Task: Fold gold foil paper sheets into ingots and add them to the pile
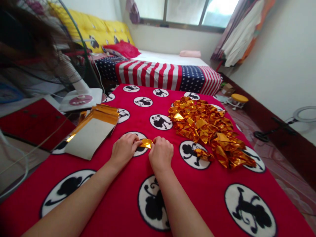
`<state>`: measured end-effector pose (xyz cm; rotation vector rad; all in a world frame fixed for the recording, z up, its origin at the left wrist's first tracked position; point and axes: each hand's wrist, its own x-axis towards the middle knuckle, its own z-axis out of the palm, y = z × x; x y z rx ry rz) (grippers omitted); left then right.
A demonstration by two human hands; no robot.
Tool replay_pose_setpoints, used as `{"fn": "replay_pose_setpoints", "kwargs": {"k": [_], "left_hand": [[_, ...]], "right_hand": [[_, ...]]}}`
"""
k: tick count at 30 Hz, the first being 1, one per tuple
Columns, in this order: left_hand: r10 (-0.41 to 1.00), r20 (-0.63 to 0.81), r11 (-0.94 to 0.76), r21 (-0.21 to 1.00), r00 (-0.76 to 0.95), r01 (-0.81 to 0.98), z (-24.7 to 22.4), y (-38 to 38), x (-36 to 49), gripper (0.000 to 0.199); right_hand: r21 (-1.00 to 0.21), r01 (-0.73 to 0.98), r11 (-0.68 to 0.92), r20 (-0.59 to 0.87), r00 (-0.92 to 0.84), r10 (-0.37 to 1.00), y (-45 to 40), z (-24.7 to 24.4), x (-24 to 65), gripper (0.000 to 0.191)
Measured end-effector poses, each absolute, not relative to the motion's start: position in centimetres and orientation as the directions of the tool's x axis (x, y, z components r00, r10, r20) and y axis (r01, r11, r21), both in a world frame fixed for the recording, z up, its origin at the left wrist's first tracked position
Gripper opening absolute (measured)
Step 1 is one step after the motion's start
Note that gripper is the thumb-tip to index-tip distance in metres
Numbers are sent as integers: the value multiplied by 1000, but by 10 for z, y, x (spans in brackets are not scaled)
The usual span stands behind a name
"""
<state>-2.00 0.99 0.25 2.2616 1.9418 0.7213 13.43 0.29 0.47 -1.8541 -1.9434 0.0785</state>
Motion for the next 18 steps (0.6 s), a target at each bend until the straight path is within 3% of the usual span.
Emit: {"fn": "replay_pose_setpoints", "kwargs": {"k": [5, 10, 14, 18], "left_hand": [[958, 273, -196, 416, 84, 888, 3, 12, -23, 17], [943, 307, -276, 514, 126, 812, 0, 12, -29, 15], [956, 287, -234, 631, 59, 740, -1, 11, -31, 13], [972, 236, -193, 750, 16, 633, 0, 11, -31, 13]], "right_hand": [[-377, 926, 13, 252, 89, 964, 6, 7, 129, 5], [-459, 885, 80, 326, 84, 941, 3, 2, 131, 5], [-615, 773, 153, 343, 88, 935, 2, -3, 135, 8], [-827, 537, 165, 278, 136, 951, 4, -8, 137, 14]]}}
